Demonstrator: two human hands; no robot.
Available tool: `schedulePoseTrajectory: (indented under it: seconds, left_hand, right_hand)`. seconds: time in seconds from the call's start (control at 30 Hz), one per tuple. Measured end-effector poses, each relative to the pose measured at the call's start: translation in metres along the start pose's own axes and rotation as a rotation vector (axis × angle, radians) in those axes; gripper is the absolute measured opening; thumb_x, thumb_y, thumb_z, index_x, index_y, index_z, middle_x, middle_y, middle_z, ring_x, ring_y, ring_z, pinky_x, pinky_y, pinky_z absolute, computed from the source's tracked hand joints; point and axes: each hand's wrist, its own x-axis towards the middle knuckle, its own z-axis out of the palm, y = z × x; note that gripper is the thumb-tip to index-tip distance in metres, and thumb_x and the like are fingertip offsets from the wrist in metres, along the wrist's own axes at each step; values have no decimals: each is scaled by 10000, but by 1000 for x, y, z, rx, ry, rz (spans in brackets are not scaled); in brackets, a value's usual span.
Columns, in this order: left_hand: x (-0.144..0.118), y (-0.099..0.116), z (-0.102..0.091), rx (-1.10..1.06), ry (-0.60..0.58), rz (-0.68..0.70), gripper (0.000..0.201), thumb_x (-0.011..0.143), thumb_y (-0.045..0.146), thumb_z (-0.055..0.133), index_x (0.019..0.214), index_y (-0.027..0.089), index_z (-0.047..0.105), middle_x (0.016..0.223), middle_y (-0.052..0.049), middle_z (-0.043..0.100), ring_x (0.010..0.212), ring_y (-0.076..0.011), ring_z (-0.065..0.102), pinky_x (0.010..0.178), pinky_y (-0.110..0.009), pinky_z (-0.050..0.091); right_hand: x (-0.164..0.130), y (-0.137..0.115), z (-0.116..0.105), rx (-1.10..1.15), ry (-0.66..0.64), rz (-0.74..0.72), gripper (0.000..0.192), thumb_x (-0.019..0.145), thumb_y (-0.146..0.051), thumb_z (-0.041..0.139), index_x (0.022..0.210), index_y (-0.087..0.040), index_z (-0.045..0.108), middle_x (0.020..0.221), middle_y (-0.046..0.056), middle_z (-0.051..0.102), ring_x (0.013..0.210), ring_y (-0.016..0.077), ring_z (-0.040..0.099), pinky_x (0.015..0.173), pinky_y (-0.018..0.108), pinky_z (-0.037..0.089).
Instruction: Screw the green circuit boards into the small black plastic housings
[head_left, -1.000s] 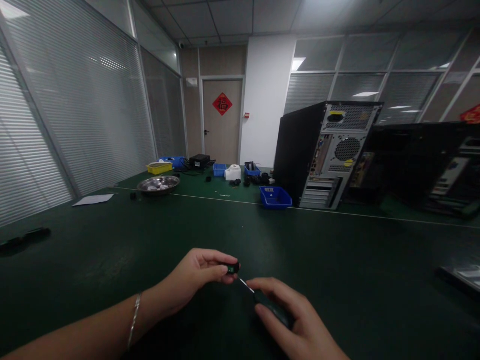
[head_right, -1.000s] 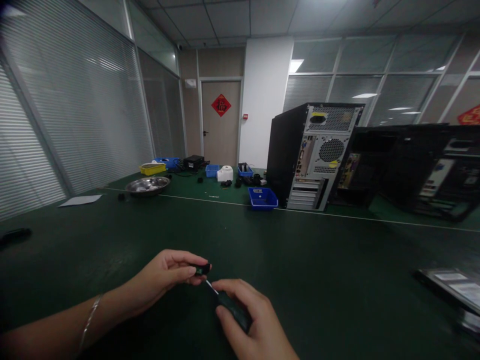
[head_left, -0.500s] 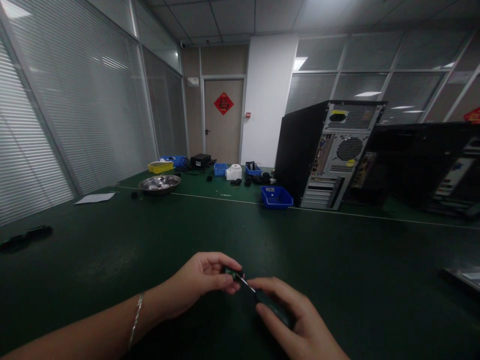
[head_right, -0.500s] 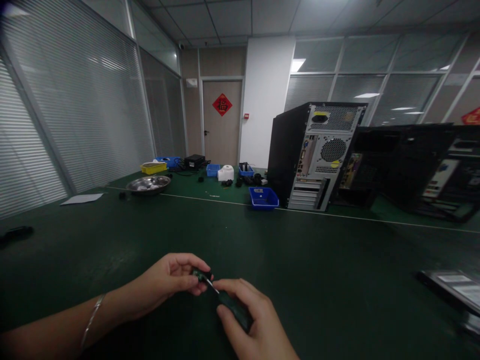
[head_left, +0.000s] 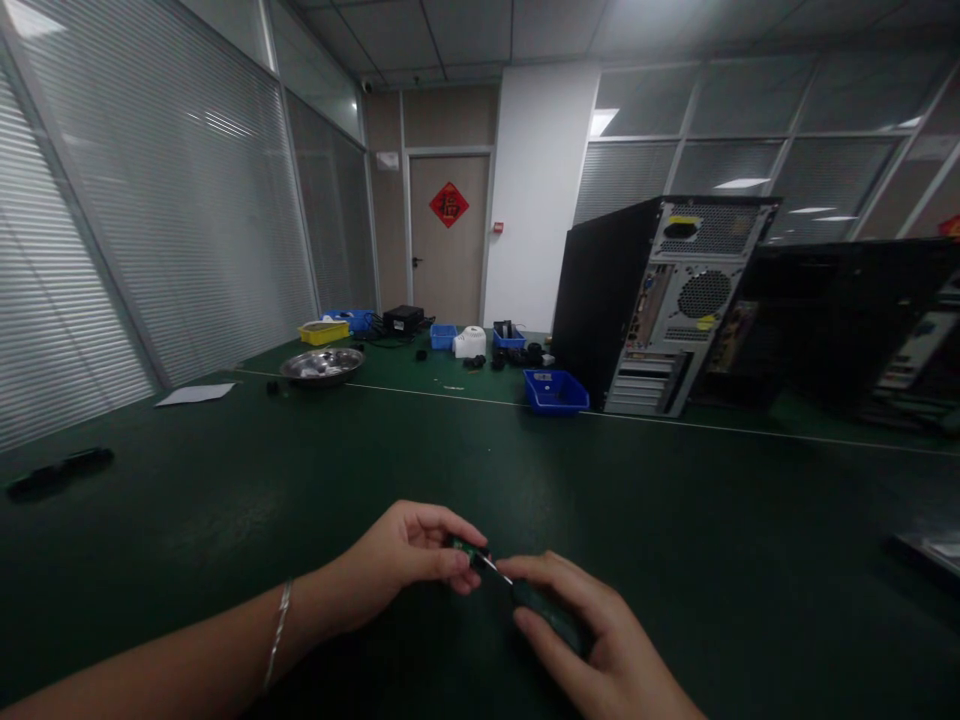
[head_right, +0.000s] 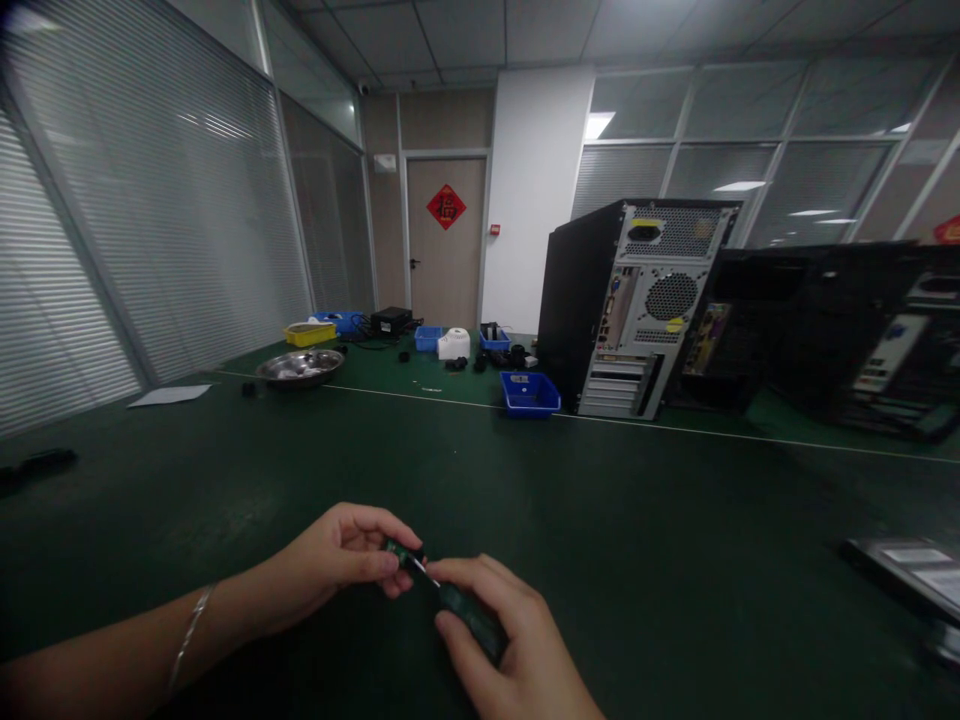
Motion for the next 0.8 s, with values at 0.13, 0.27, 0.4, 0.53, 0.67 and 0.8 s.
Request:
schedulePoseTrajectory:
  seconds: [0.13, 0.27, 0.4, 0.53, 0.67, 0.8]
  left_hand:
    - [0, -1, -1, -39, -20, -11, 211, 716, 181, 764, 914, 118, 733, 770, -85, 759, 675, -143, 690, 685, -255, 527]
    - [0, -1, -3, -96, -30, -38, 208, 702, 152, 757, 905, 109, 735, 760, -88, 756, 673, -146, 692, 683, -254, 532]
    - [-1, -2, -4, -122, -40, -54, 205, 698, 126, 749, 902, 110, 734, 765, -83, 751, 689, -148, 694, 681, -251, 533]
    - [-1, -1, -3, -125, -15, -75, 214, 690, 127, 753, 903, 110, 734, 782, -87, 752, 710, -155, 698, 689, -255, 532]
    - [1, -2, -2, -148, 11, -49, 235, 658, 138, 784, 886, 106, 736, 827, -101, 762, 697, -150, 700, 688, -251, 534]
    - [2, -4, -2, -141, 9, -23, 228, 652, 136, 788, 870, 92, 737, 820, -110, 763, 698, -164, 705, 676, -260, 546]
  right_hand:
    - [-1, 4, 1, -25, -20, -5, 287, 918, -253, 574, 1193, -283, 649, 1072, 46, 695, 1003, 221, 644, 869, 313, 503]
    - [-2, 6, 2, -26, -19, -25, 299, 908, -228, 586, 1194, -284, 650, 1061, 43, 691, 1005, 219, 638, 875, 313, 495]
    - [-2, 3, 1, -16, -39, -29, 296, 903, -194, 577, 1178, -260, 663, 1035, 54, 689, 967, 214, 651, 843, 303, 504]
    - [-1, 2, 1, -25, -51, -22, 291, 914, -216, 562, 1189, -252, 651, 1046, 59, 685, 978, 214, 645, 851, 309, 499]
    - [0, 3, 2, -106, -55, 11, 275, 904, -238, 567, 1162, -231, 664, 1097, 86, 681, 1053, 250, 614, 914, 360, 467]
    - [1, 3, 2, -109, -77, -66, 285, 895, -195, 553, 1157, -216, 663, 994, 84, 680, 910, 216, 657, 796, 313, 504]
